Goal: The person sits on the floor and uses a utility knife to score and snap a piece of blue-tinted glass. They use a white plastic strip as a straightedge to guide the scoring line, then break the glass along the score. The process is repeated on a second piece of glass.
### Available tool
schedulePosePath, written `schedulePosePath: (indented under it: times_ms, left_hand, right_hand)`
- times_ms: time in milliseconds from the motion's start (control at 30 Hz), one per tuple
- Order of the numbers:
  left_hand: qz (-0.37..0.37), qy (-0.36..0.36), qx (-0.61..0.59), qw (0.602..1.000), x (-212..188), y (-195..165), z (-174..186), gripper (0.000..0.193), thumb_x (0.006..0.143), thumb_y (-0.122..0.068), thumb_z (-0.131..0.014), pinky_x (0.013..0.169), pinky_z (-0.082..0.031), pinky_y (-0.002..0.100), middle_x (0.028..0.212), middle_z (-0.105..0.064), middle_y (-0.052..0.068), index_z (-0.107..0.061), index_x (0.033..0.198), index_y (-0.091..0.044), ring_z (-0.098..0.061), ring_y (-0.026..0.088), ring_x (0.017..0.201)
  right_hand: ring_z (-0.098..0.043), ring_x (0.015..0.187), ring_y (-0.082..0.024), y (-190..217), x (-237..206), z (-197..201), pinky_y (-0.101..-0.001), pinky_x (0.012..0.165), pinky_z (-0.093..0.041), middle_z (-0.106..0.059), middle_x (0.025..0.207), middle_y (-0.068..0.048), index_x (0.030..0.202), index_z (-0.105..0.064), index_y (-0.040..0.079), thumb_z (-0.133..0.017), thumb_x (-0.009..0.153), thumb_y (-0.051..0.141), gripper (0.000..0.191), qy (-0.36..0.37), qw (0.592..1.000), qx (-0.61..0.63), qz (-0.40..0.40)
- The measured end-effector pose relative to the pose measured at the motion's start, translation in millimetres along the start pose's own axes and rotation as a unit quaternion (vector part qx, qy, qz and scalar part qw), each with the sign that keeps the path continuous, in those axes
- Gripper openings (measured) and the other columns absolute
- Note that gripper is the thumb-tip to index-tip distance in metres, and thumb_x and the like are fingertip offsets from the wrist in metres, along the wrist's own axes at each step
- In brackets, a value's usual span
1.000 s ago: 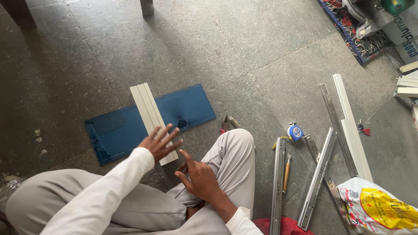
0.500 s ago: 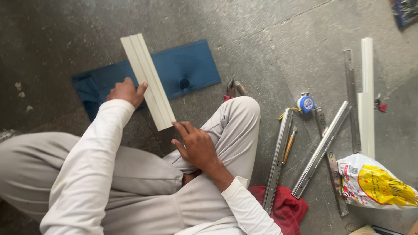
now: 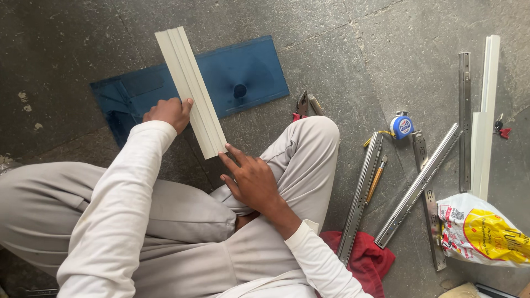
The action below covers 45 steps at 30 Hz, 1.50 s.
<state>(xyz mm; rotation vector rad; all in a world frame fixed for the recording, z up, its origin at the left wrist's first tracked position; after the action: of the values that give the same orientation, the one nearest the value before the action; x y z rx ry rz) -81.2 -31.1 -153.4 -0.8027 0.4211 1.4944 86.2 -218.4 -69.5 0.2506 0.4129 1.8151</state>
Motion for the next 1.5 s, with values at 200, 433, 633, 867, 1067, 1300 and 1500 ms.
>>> schedulePosePath:
  times_ms: [200, 433, 633, 867, 1067, 1300, 1500]
  left_hand:
    - [-0.002, 0.007, 0.007, 1.000, -2, -2, 0, 0.058, 0.110, -0.052, -0.030, 0.104, -0.050, 0.054, 0.125, -0.070, 0.019, -0.065, 0.132, -0.010, -0.067, 0.038, 0.119]
    - [-0.004, 0.016, -0.018, 1.000, 2, -1, -4, 0.056, 0.112, -0.046, -0.029, 0.107, -0.049, 0.054, 0.127, -0.070, 0.020, -0.064, 0.132, -0.009, -0.065, 0.039, 0.121]
    - [-0.033, -0.016, -0.106, 0.994, 13, 5, -14, 0.051, 0.110, -0.043, -0.037, 0.108, -0.047, 0.053, 0.130, -0.066, 0.025, -0.061, 0.134, -0.005, -0.060, 0.045, 0.123]
    - [-0.031, -0.020, -0.123, 0.992, 21, 2, -19, 0.053, 0.110, -0.042, -0.038, 0.109, -0.046, 0.053, 0.135, -0.063, 0.029, -0.065, 0.129, -0.001, -0.059, 0.048, 0.126]
    - [-0.032, -0.026, -0.107, 0.993, 24, 1, -19, 0.055, 0.111, -0.043, -0.036, 0.109, -0.047, 0.054, 0.134, -0.065, 0.027, -0.066, 0.127, 0.000, -0.061, 0.046, 0.126]
    - [-0.012, -0.025, -0.082, 0.996, 15, -1, -16, 0.056, 0.109, -0.046, -0.036, 0.107, -0.048, 0.055, 0.134, -0.065, 0.025, -0.065, 0.131, -0.004, -0.060, 0.046, 0.125]
    - [0.037, -0.047, -0.018, 0.998, -2, -6, 10, 0.071, 0.107, -0.065, -0.039, 0.100, -0.051, 0.057, 0.128, -0.067, 0.026, -0.060, 0.135, -0.003, -0.065, 0.044, 0.120]
  right_hand:
    - [-0.069, 0.089, -0.023, 0, 1, -2, -0.0381, 0.076, -0.051, -0.056, 0.148, -0.012, 0.140, -0.062, 0.011, -0.071, 0.092, 0.034, 0.054, 0.006, 1.000, -0.011, 0.002]
    - [-0.068, 0.088, -0.023, -1, 0, -3, -0.0376, 0.077, -0.051, -0.055, 0.150, -0.013, 0.137, -0.065, 0.009, -0.071, 0.093, 0.034, 0.051, 0.015, 1.000, -0.009, 0.003]
    - [-0.068, 0.093, -0.027, 0, -1, -3, -0.0415, 0.077, -0.051, -0.055, 0.149, -0.011, 0.132, -0.068, 0.010, -0.073, 0.089, 0.034, 0.050, 0.012, 1.000, 0.000, -0.004]
    - [-0.068, 0.104, -0.026, -1, -3, 10, -0.0410, 0.082, -0.050, -0.054, 0.153, -0.012, 0.131, -0.069, 0.007, -0.071, 0.092, 0.033, 0.047, 0.015, 1.000, 0.014, 0.006]
    - [-0.067, 0.101, -0.028, 0, -3, 15, -0.0400, 0.083, -0.050, -0.054, 0.152, -0.013, 0.131, -0.069, 0.006, -0.071, 0.092, 0.032, 0.047, 0.014, 1.000, 0.017, 0.010]
    - [-0.067, 0.099, -0.027, -2, -5, 10, -0.0399, 0.083, -0.051, -0.055, 0.151, -0.012, 0.134, -0.067, 0.008, -0.070, 0.092, 0.033, 0.049, 0.015, 1.000, 0.004, 0.011]
    - [-0.069, 0.098, -0.028, -4, -3, 13, -0.0399, 0.081, -0.052, -0.056, 0.148, -0.013, 0.137, -0.064, 0.007, -0.069, 0.094, 0.033, 0.051, -0.002, 1.000, 0.023, 0.009]
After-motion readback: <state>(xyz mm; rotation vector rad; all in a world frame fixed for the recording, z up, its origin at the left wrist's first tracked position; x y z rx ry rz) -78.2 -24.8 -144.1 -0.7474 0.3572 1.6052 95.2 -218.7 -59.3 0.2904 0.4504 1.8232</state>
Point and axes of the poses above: each hand's wrist, its own x-axis towards the middle knuckle, its own z-axis out of the back of the hand, y = z × x, the point moved 4 cm from there along x, towards the middle knuckle
